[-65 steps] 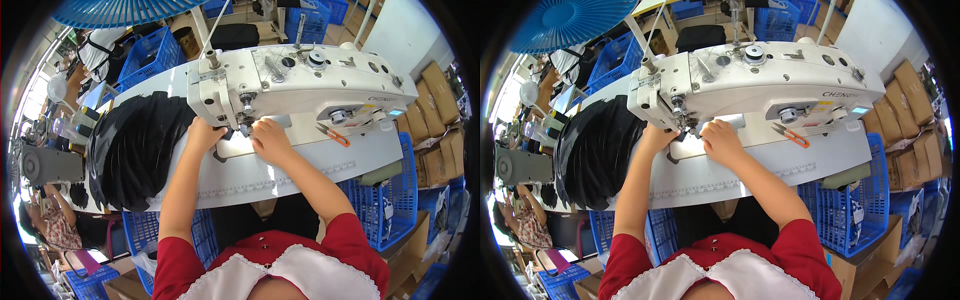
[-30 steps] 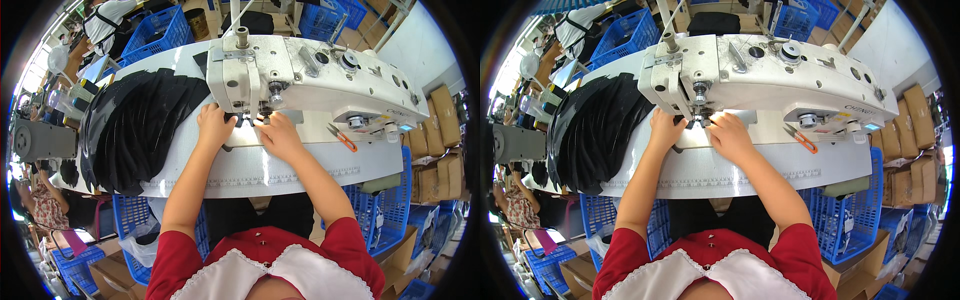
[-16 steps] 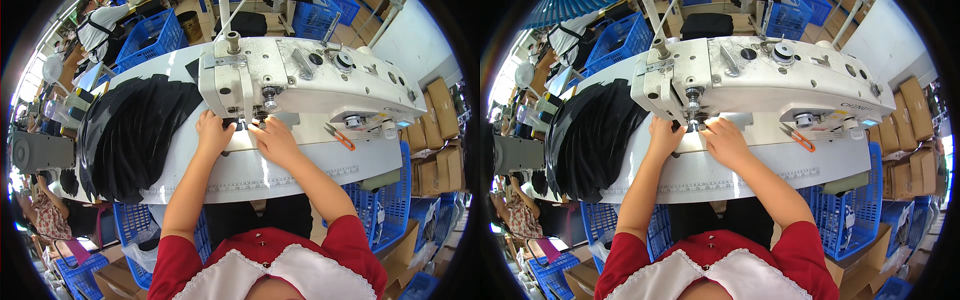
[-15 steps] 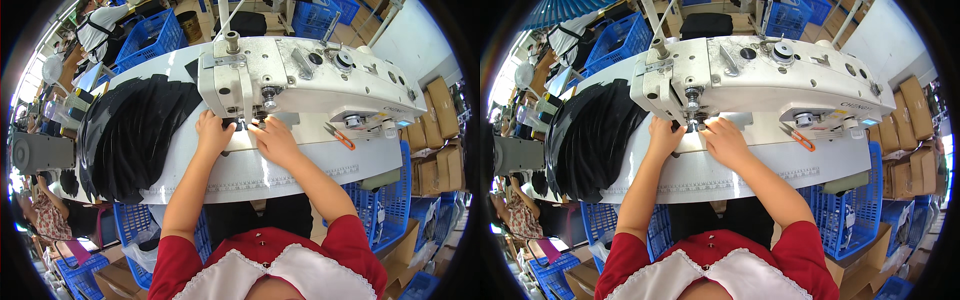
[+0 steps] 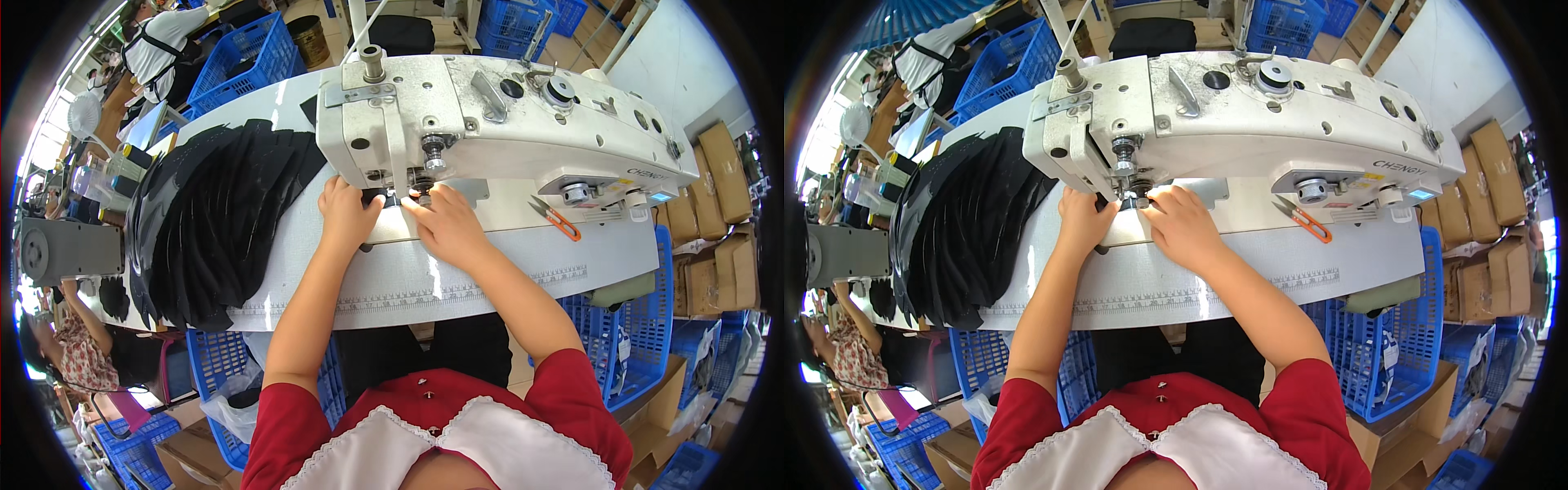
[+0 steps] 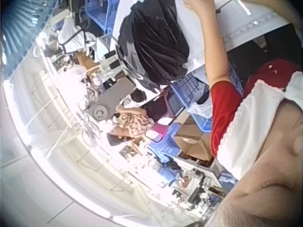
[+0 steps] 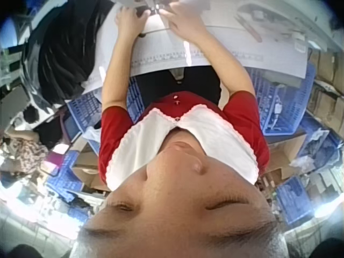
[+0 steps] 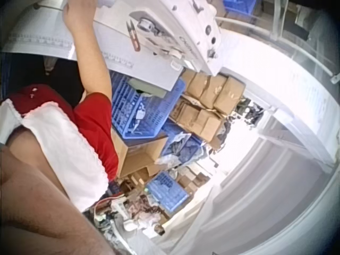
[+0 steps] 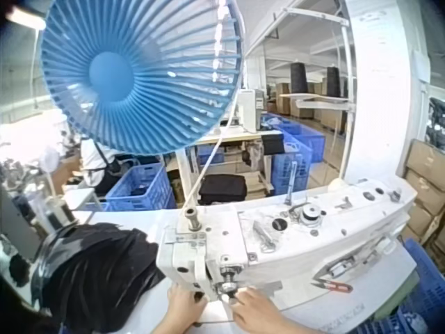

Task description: The person sews pieces of fabric using a sewing machine and places the stitched pieces into a basket.

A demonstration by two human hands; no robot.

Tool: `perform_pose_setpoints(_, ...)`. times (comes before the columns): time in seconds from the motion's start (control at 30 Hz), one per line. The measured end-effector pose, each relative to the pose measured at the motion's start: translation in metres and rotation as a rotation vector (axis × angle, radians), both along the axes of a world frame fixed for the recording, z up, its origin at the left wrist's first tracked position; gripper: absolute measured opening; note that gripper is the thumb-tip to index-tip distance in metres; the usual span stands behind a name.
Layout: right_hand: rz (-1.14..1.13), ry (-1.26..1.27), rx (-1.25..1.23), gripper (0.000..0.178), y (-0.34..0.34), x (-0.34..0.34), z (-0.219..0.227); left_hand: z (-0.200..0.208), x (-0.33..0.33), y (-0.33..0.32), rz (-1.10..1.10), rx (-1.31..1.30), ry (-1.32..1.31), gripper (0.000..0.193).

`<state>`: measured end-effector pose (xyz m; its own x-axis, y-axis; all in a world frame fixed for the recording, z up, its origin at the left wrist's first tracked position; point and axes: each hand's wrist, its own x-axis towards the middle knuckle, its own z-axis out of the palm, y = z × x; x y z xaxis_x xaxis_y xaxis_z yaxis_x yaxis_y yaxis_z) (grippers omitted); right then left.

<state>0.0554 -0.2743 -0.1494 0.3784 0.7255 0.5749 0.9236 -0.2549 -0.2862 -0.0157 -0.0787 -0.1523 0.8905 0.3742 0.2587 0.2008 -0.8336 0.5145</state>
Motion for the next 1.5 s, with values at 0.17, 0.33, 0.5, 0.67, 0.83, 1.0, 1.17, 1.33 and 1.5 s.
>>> perform_pose_setpoints(0.17, 0.013, 0.013, 0.008, 0.038, 0.000, 0.001, 0.001, -0.004, 0.004, 0.003, -0.026, -0.009, -0.031, 0.030)
perform_pose_setpoints(0.33, -0.041, 0.054, -0.046, 0.032, 0.003, 0.002, 0.000, -0.010, 0.010, 0.005, -0.005, 0.025, -0.052, 0.031)
perform_pose_setpoints(0.5, -0.067, 0.022, -0.084, 0.029, 0.006, 0.004, -0.004, -0.014, 0.015, 0.004, 0.013, 0.056, -0.122, 0.029)
perform_pose_setpoints(0.67, -0.084, 0.025, -0.114, 0.029, 0.006, 0.004, -0.008, -0.010, 0.015, 0.000, 0.029, 0.090, -0.120, 0.026)
perform_pose_setpoints(0.83, -0.091, 0.038, -0.126, 0.030, 0.006, 0.002, -0.009, -0.011, 0.013, -0.002, 0.056, 0.086, -0.092, 0.025)
perform_pose_setpoints(1.0, -0.106, 0.028, -0.103, 0.030, 0.005, 0.000, -0.003, -0.017, 0.015, 0.000, 0.072, 0.122, -0.142, 0.025)
perform_pose_setpoints(1.17, -0.108, 0.031, -0.100, 0.030, 0.005, 0.001, -0.004, -0.017, 0.016, 0.000, 0.060, 0.147, -0.152, 0.022)
perform_pose_setpoints(1.33, -0.091, 0.023, -0.075, 0.032, 0.006, 0.002, -0.007, -0.016, 0.015, 0.000, 0.072, 0.124, -0.160, 0.019)
perform_pose_setpoints(1.5, -0.103, 0.035, -0.128, 0.030, 0.005, 0.003, -0.009, -0.014, 0.015, -0.002, 0.067, 0.121, -0.167, 0.019)
